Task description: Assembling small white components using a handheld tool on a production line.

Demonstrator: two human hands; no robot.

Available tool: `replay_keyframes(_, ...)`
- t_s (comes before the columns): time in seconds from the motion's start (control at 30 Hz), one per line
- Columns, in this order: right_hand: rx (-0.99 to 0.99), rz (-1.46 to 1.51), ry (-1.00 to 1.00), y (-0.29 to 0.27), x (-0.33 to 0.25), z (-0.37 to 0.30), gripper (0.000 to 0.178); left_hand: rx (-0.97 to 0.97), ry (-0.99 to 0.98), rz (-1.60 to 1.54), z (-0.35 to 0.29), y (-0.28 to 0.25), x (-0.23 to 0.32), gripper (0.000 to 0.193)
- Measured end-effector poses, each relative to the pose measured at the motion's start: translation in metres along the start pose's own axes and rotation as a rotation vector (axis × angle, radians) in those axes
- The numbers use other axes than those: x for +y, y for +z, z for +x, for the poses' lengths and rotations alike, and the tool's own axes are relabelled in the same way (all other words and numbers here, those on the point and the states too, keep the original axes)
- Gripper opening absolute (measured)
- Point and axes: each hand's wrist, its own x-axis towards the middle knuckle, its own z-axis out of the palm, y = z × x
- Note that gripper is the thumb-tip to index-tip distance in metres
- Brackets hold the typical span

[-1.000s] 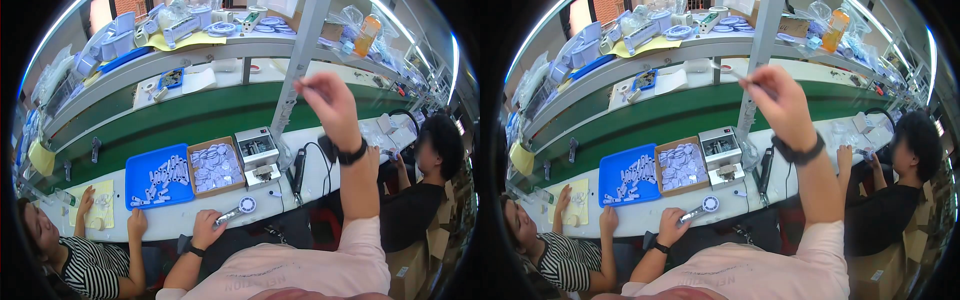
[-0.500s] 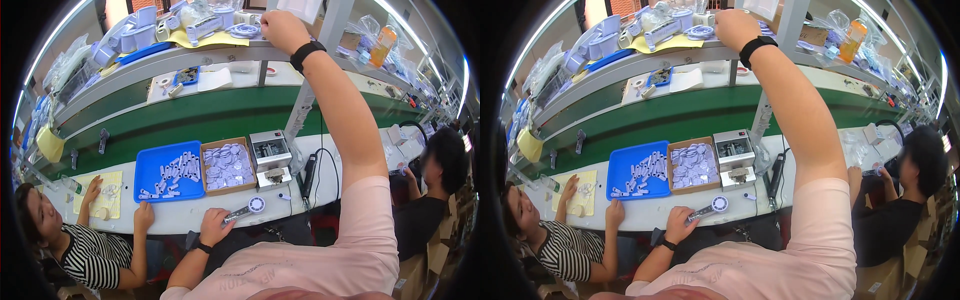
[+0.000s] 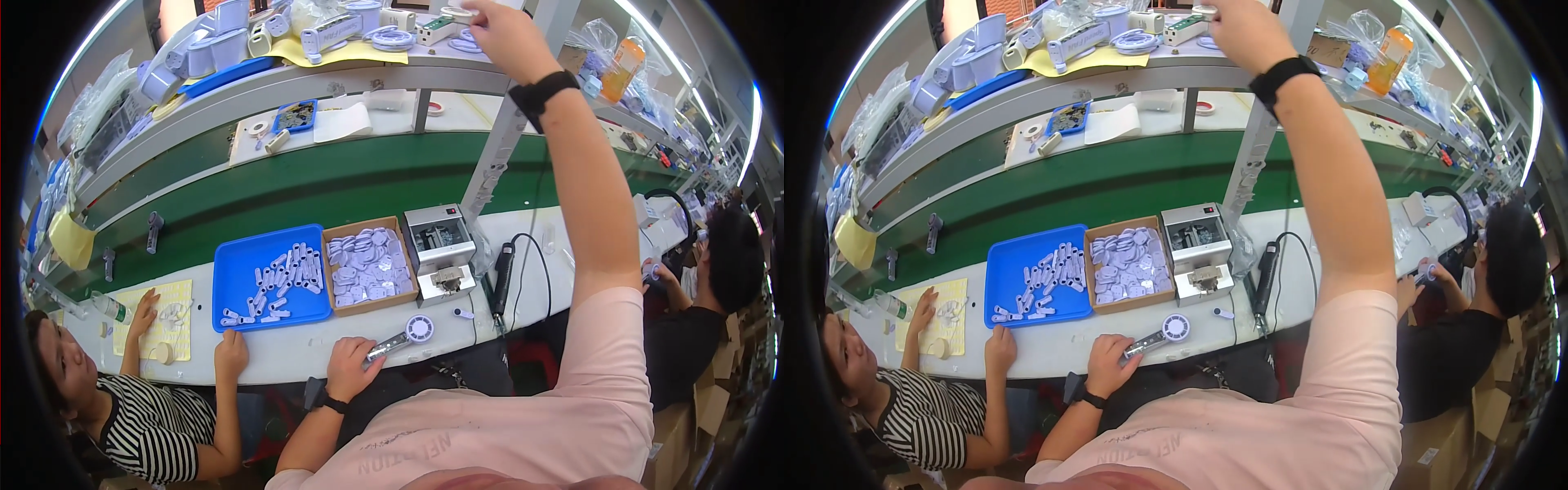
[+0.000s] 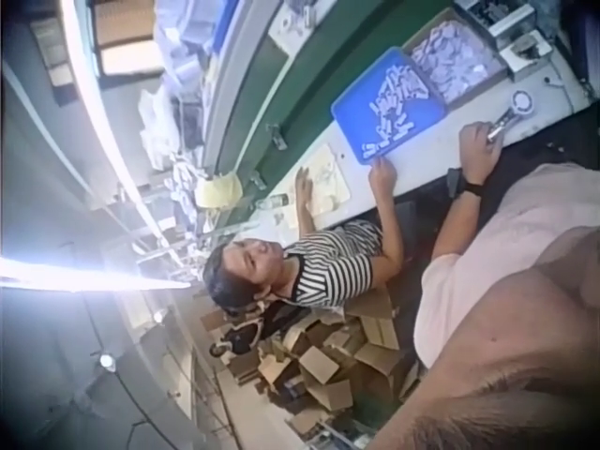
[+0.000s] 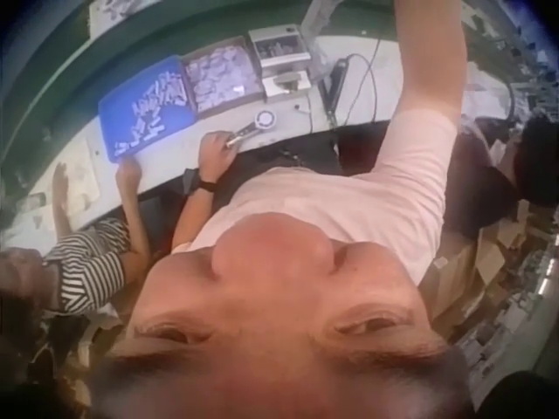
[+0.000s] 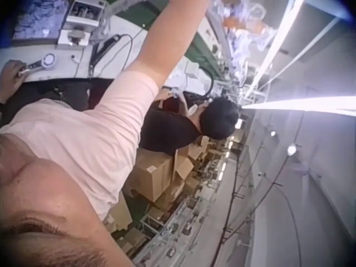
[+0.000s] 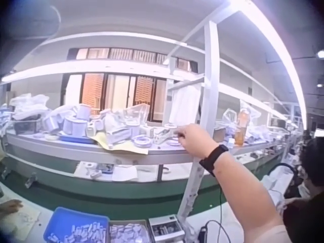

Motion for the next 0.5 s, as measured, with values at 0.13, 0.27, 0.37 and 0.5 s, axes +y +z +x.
replay_keyframes(0.13, -0.154, -0.136, -0.131, 0.000, 0.014, -0.003, 0.022, -0.008, 0.002, 0.001, -0.001, 0.000, -0.002, 0.034)
replay_keyframes(0.27, -0.253, -0.160, -0.176, 0.009, 0.022, -0.001, 0.019, -0.015, 0.001, 0.012, -0.002, -0.002, 0.001, 0.034)
replay_keyframes(0.37, -0.287, -0.218, -0.164, 0.005, 0.014, -0.003, 0.019, -0.015, -0.015, 0.023, -0.008, -0.006, 0.006, 0.034)
replay_keyframes(0.5, -0.136, -0.355, -0.238, -0.039, 0.002, 0.021, 0.021, -0.021, -0.008, 0.008, -0.002, -0.001, 0.003, 0.034)
